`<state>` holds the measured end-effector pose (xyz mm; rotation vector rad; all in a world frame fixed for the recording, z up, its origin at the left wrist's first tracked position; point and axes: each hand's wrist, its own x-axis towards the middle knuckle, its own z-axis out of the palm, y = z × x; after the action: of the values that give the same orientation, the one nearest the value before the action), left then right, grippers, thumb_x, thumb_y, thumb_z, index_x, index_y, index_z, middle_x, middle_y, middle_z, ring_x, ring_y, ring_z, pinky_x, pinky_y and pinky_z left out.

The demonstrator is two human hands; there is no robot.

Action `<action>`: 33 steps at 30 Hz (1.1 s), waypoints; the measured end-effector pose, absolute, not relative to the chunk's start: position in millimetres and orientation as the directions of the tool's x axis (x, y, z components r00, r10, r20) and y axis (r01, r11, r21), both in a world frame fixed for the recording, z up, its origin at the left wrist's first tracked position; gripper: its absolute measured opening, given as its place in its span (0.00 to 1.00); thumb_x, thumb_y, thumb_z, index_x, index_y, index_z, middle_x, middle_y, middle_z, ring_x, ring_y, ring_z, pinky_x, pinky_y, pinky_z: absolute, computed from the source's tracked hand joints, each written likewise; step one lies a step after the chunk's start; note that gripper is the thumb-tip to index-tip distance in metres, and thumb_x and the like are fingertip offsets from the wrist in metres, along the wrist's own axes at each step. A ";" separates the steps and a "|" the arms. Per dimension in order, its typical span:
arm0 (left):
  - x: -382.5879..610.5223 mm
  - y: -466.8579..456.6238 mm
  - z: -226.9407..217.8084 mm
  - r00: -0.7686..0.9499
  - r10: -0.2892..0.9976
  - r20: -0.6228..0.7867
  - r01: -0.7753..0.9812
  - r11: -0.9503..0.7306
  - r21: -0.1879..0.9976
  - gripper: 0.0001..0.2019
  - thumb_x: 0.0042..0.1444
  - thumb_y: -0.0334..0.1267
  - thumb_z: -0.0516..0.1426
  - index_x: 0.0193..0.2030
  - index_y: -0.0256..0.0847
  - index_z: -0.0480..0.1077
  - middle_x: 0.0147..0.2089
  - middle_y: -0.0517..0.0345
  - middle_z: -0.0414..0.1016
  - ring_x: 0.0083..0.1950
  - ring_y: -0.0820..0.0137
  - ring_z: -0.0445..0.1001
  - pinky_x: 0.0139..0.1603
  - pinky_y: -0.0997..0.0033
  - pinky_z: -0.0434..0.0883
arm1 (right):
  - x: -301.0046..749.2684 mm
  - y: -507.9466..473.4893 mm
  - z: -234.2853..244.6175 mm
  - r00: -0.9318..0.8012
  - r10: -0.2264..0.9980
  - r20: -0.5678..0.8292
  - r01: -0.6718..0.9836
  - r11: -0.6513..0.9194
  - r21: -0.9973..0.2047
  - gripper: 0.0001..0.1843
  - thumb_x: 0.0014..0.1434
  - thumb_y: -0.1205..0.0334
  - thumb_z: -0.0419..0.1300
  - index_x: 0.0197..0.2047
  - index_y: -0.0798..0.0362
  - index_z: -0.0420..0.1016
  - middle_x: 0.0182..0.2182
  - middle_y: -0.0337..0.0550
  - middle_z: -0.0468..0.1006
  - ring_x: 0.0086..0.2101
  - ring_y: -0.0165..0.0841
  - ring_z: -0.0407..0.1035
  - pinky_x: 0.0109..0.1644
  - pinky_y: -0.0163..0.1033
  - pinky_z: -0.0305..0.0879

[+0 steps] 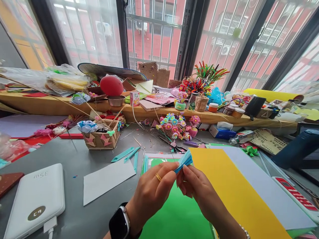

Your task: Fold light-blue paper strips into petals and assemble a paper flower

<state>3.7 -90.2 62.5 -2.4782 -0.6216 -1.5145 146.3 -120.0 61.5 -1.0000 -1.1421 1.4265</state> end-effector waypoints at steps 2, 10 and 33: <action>4.2 -91.2 62.8 0.416 0.261 0.871 0.442 -0.895 0.057 0.10 0.48 0.24 0.52 0.35 0.41 0.60 0.38 0.51 0.75 0.40 0.69 0.73 0.39 0.71 0.71 | 145.0 -118.7 61.0 -0.112 0.992 -0.056 -0.215 -0.079 -0.973 0.21 0.51 0.46 0.53 0.21 0.56 0.62 0.15 0.33 0.58 0.18 0.22 0.50 0.21 0.31 0.44; 5.3 -90.1 64.0 0.448 0.236 0.862 0.496 -0.868 -0.021 0.08 0.49 0.26 0.51 0.35 0.40 0.61 0.36 0.51 0.76 0.38 0.68 0.74 0.38 0.71 0.71 | 137.5 -114.0 59.8 -0.048 0.998 -0.047 -0.266 -0.058 -0.962 0.22 0.48 0.45 0.55 0.19 0.54 0.56 0.15 0.31 0.55 0.18 0.22 0.46 0.21 0.32 0.41; 9.4 -84.8 59.5 0.477 0.198 0.856 0.484 -0.872 -0.068 0.06 0.50 0.24 0.50 0.34 0.37 0.62 0.35 0.50 0.75 0.37 0.68 0.73 0.37 0.70 0.71 | 137.0 -104.3 62.6 -0.053 0.987 -0.152 -0.371 -0.161 -0.915 0.24 0.45 0.45 0.57 0.15 0.54 0.53 0.12 0.29 0.50 0.16 0.20 0.41 0.21 0.34 0.33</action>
<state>9.4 -84.8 59.5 -2.4269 -0.5787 -1.3484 137.0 -104.3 62.6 -1.0178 -0.8555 1.4988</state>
